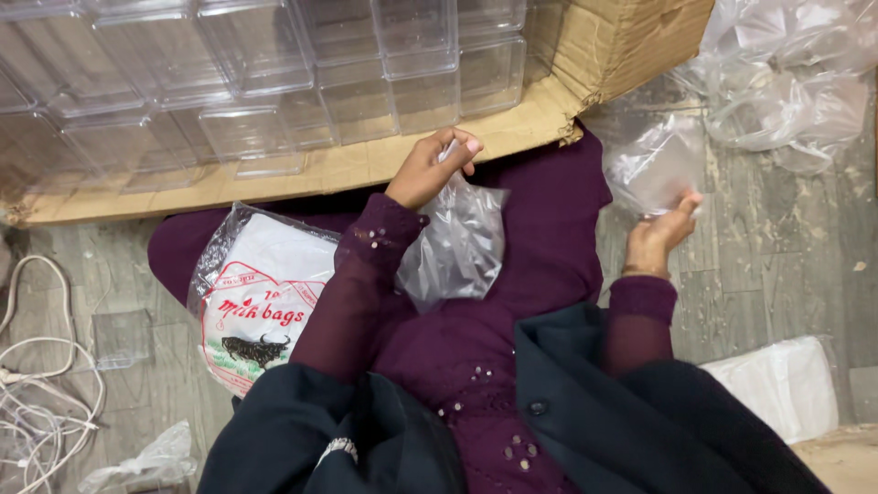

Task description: The person sits on the floor in front of a cardboard tray of clear plastic boxes. They open a plastic bag, place a plastic box inside, seal the bag, and set the bagged box aside, repeating this for successive boxes.

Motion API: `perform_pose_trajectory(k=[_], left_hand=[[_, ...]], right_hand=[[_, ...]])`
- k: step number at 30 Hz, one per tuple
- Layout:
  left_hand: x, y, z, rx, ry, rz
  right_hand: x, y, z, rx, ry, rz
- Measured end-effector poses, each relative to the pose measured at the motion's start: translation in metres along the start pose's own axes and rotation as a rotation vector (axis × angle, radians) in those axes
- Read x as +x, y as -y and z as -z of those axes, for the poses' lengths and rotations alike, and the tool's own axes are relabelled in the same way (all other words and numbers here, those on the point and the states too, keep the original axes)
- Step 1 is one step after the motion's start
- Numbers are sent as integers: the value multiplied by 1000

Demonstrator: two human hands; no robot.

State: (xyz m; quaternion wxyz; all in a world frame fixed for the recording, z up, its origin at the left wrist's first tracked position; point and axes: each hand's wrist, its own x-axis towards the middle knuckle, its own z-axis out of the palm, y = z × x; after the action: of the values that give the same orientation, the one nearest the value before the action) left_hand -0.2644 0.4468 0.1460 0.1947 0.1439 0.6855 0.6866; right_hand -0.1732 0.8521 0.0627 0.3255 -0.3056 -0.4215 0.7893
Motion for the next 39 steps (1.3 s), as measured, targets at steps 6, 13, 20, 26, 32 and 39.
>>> perform_pose_trajectory(k=[6, 13, 20, 26, 32, 39], left_hand=[[3, 8, -2, -144, -93, -36], [-5, -13, 7, -408, -62, -20], [-10, -27, 15, -486, -42, -117], [-21, -26, 28, -200, -130, -103], [-23, -31, 31, -241, -55, -40], [-18, -19, 23, -238, -292, -113]], right_hand=[[46, -15, -64, 260, 304, -308], [-53, 21, -154, -141, 672, 252], [-159, 14, -205, -507, 1253, -281], [-154, 15, -193, -412, 1033, -228], [-143, 24, -196, -445, 1056, -427], [-156, 4, -198, -599, 1038, -145]])
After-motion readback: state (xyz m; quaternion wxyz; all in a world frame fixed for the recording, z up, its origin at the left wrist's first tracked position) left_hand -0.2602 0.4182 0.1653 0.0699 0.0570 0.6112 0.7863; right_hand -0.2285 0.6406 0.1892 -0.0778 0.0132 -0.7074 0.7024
